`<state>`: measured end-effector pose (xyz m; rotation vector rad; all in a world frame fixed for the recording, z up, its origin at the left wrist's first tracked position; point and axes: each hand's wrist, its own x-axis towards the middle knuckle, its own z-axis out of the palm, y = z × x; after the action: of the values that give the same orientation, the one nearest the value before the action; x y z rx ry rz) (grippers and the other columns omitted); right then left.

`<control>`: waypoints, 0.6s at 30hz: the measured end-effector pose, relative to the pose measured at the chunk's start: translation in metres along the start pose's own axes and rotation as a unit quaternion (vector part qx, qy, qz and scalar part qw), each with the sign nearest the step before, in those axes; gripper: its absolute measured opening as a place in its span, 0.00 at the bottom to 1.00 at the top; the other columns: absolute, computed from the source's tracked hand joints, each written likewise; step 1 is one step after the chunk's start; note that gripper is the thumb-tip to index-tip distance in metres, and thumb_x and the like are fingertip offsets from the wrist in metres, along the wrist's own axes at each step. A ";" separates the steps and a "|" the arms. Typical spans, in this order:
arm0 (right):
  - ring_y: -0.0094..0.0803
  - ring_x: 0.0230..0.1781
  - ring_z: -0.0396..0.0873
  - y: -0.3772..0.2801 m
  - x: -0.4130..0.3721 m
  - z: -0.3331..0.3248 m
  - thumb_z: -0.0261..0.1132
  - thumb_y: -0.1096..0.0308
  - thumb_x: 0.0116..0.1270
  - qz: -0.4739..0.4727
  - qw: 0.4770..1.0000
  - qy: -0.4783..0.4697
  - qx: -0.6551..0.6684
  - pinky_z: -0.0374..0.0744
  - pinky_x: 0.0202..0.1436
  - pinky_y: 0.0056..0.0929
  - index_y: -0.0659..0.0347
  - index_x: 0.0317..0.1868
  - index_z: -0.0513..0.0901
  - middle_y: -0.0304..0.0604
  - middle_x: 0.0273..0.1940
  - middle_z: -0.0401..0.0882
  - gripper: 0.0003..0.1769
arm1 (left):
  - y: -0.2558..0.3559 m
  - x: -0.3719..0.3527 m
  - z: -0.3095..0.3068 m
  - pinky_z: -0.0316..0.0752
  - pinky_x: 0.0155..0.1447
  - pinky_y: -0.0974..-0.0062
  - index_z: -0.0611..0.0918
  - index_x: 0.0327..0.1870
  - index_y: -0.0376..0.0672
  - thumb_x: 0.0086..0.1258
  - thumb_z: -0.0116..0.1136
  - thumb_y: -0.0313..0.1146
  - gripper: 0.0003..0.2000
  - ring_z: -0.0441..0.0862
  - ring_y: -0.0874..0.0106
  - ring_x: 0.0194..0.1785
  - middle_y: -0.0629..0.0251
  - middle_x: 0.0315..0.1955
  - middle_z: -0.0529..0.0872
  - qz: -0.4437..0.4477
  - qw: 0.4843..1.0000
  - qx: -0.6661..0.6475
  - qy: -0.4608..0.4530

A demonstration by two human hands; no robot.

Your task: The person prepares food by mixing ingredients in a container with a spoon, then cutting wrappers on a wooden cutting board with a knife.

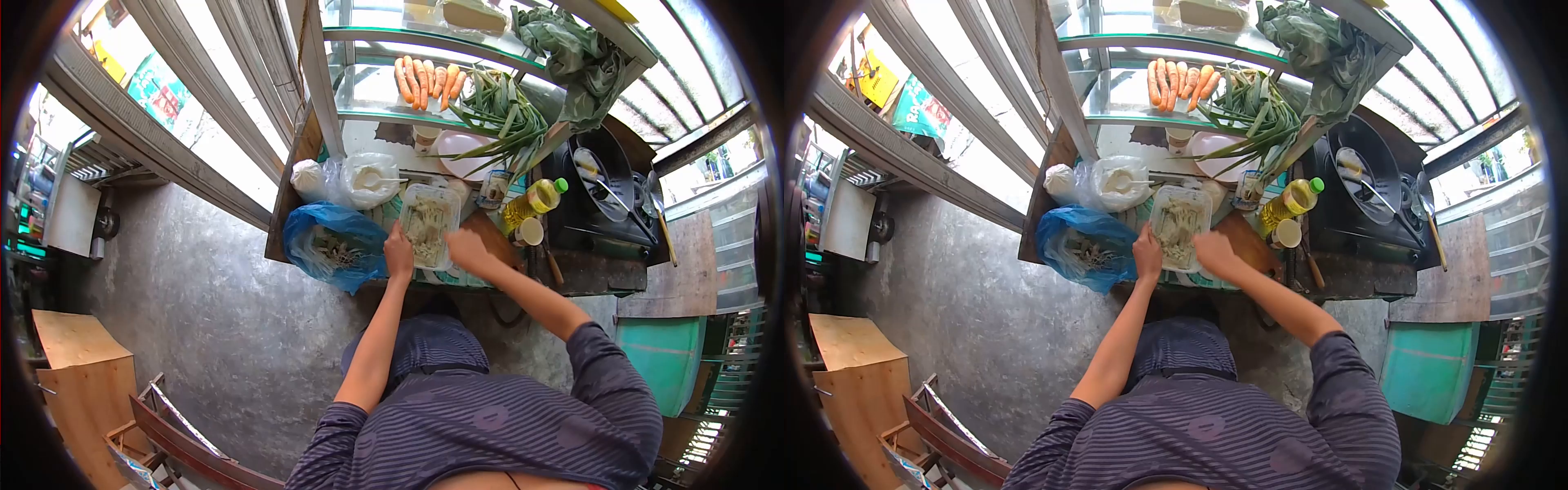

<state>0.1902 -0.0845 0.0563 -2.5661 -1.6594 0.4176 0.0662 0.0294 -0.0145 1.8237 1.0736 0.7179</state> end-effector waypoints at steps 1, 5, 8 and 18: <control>0.55 0.34 0.83 -0.010 -0.018 -0.002 0.59 0.72 0.56 -0.017 0.999 -0.034 -0.003 0.80 0.35 0.54 0.62 0.33 0.81 0.58 0.31 0.83 0.06 | 0.004 0.000 -0.002 0.76 0.46 0.52 0.77 0.61 0.36 0.77 0.45 0.29 0.16 0.82 0.43 0.46 0.39 0.42 0.85 -0.007 1.000 0.005 -0.009; 0.58 0.33 0.82 -0.002 -0.002 0.018 0.58 0.71 0.58 -0.061 0.998 -0.013 0.017 0.81 0.34 0.53 0.58 0.43 0.84 0.59 0.28 0.81 0.13 | 0.012 -0.004 -0.007 0.76 0.46 0.52 0.77 0.62 0.36 0.77 0.45 0.29 0.16 0.82 0.43 0.47 0.39 0.42 0.85 -0.003 1.000 -0.001 -0.030; 0.58 0.31 0.82 0.027 0.045 0.010 0.58 0.71 0.58 -0.025 0.997 0.072 0.023 0.81 0.34 0.52 0.58 0.42 0.83 0.58 0.28 0.82 0.12 | 0.011 -0.001 -0.006 0.75 0.45 0.52 0.78 0.59 0.34 0.78 0.44 0.30 0.16 0.81 0.42 0.47 0.38 0.41 0.84 0.002 1.000 -0.002 -0.013; 0.57 0.32 0.82 -0.018 -0.030 0.009 0.57 0.72 0.59 -0.061 0.997 -0.050 0.002 0.80 0.34 0.54 0.59 0.43 0.82 0.57 0.28 0.81 0.12 | 0.013 -0.003 -0.008 0.74 0.46 0.52 0.79 0.57 0.34 0.79 0.43 0.31 0.16 0.80 0.42 0.48 0.37 0.41 0.83 -0.014 0.999 0.017 -0.024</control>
<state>0.1600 -0.1052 0.0568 -2.4608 -1.8345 0.5485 0.0631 0.0266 0.0004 1.8412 1.0845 0.6404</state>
